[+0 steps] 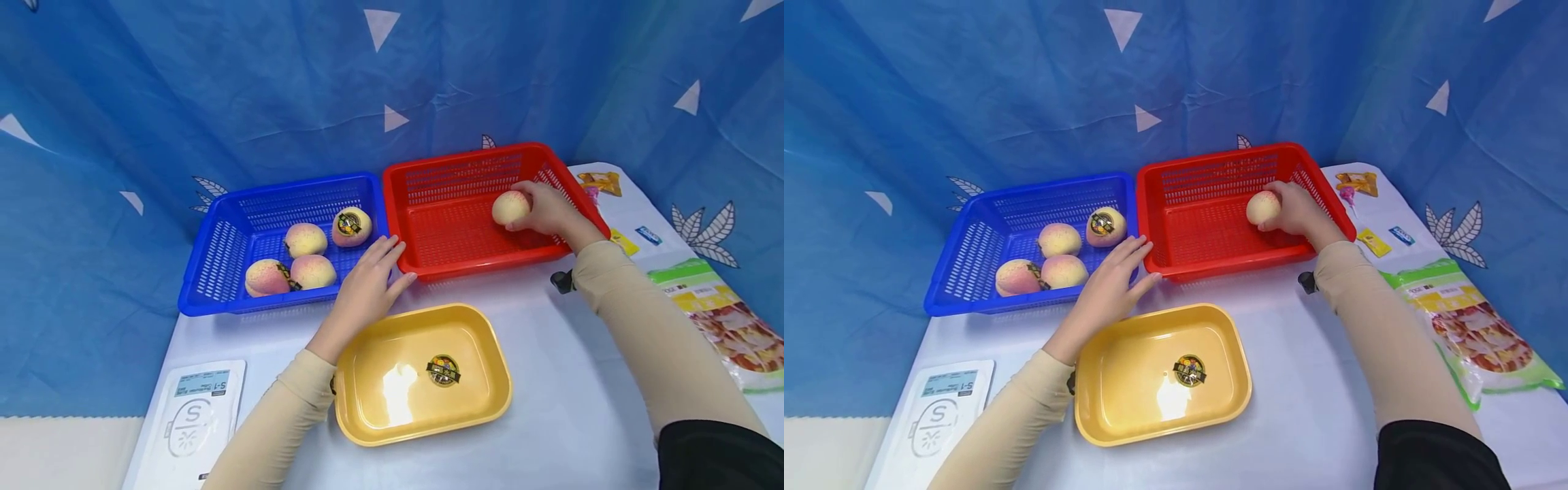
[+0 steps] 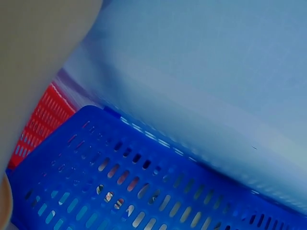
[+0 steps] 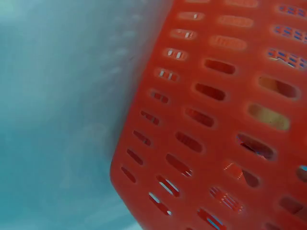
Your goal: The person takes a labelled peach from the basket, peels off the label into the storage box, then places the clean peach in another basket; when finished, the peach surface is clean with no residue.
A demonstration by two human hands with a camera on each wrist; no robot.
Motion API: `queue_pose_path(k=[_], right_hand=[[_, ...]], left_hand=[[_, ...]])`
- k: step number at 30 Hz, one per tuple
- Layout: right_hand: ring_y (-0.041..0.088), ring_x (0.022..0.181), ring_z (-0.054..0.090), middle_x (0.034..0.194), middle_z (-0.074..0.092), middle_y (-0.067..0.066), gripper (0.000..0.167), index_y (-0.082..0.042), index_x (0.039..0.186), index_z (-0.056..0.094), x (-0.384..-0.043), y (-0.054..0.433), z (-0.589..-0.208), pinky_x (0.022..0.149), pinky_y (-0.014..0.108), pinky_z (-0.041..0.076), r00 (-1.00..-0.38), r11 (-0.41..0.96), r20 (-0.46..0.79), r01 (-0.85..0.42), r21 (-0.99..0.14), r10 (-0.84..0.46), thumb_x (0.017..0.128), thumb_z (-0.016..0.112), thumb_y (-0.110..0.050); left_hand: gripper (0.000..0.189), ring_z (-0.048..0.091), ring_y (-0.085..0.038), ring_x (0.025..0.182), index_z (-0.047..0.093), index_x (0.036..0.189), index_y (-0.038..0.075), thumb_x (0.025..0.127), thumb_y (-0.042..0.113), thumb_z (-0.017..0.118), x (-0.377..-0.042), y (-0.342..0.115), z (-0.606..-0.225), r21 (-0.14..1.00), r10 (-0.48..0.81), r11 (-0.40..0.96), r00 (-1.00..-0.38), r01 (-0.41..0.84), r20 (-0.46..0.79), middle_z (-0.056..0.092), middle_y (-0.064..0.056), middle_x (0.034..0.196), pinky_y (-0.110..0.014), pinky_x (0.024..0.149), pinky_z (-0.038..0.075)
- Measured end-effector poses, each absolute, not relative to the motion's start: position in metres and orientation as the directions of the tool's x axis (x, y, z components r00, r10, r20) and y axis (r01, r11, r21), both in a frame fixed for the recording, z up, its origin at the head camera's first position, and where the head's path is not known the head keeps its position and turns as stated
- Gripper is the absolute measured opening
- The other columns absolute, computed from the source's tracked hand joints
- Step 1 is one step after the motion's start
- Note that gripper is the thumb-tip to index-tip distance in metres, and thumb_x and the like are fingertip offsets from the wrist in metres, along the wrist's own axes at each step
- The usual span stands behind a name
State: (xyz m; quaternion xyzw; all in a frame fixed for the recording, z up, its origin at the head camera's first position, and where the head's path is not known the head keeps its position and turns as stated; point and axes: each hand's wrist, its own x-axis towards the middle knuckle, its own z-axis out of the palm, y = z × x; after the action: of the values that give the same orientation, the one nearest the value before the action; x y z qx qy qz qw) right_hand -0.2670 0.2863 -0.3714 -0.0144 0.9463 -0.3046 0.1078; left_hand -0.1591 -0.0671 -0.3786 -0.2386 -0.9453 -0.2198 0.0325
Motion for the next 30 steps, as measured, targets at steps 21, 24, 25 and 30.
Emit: queue_pose_path(k=[21, 24, 25, 30], right_hand=[[0.046, 0.144, 0.024, 0.156, 0.031, 0.023, 0.084, -0.014, 0.156, 0.029, -0.255, 0.278, -0.361, 0.106, 0.07, 0.036, -0.992, 0.844, -0.067, -0.052, -0.534, -0.104, 0.088, 0.075, -0.03], [0.042, 0.143, 0.028, 0.155, 0.034, 0.019, 0.079, -0.016, 0.155, 0.033, -0.245, 0.264, -0.355, 0.107, 0.069, 0.037, -0.99, 0.815, -0.011, -0.109, -0.569, -0.139, 0.089, 0.074, -0.03], [0.04, 0.142, 0.03, 0.154, 0.036, 0.018, 0.077, -0.016, 0.154, 0.034, -0.242, 0.258, -0.353, 0.107, 0.068, 0.037, -0.987, 0.805, 0.017, -0.14, -0.577, -0.159, 0.089, 0.074, -0.03], [0.036, 0.133, 0.041, 0.15, 0.041, 0.015, 0.068, -0.016, 0.15, 0.042, -0.226, 0.221, -0.34, 0.107, 0.064, 0.039, -0.959, 0.762, 0.106, -0.274, -0.587, -0.263, 0.09, 0.073, -0.027]], left_hand=[[0.058, 0.027, -0.027, 0.152, 0.047, 0.148, 0.011, 0.098, 0.036, 0.063, -0.139, -0.108, -0.354, 0.52, 0.359, 0.743, -0.907, 0.421, 0.221, 0.039, -0.005, 0.158, -0.048, 0.124, 0.024], [0.063, 0.025, -0.029, 0.152, 0.044, 0.15, 0.011, 0.096, 0.037, 0.065, -0.135, -0.136, -0.347, 0.54, 0.286, 0.763, -0.935, 0.355, 0.211, 0.035, -0.007, 0.16, -0.052, 0.123, 0.023], [0.066, 0.024, -0.03, 0.152, 0.042, 0.151, 0.011, 0.095, 0.038, 0.066, -0.133, -0.146, -0.345, 0.544, 0.26, 0.771, -0.944, 0.33, 0.203, 0.034, -0.007, 0.161, -0.053, 0.123, 0.021], [0.085, 0.014, -0.036, 0.154, 0.029, 0.157, 0.01, 0.091, 0.046, 0.069, -0.128, -0.194, -0.342, 0.543, 0.126, 0.821, -0.983, 0.178, 0.131, 0.023, -0.012, 0.165, -0.063, 0.121, 0.016]])
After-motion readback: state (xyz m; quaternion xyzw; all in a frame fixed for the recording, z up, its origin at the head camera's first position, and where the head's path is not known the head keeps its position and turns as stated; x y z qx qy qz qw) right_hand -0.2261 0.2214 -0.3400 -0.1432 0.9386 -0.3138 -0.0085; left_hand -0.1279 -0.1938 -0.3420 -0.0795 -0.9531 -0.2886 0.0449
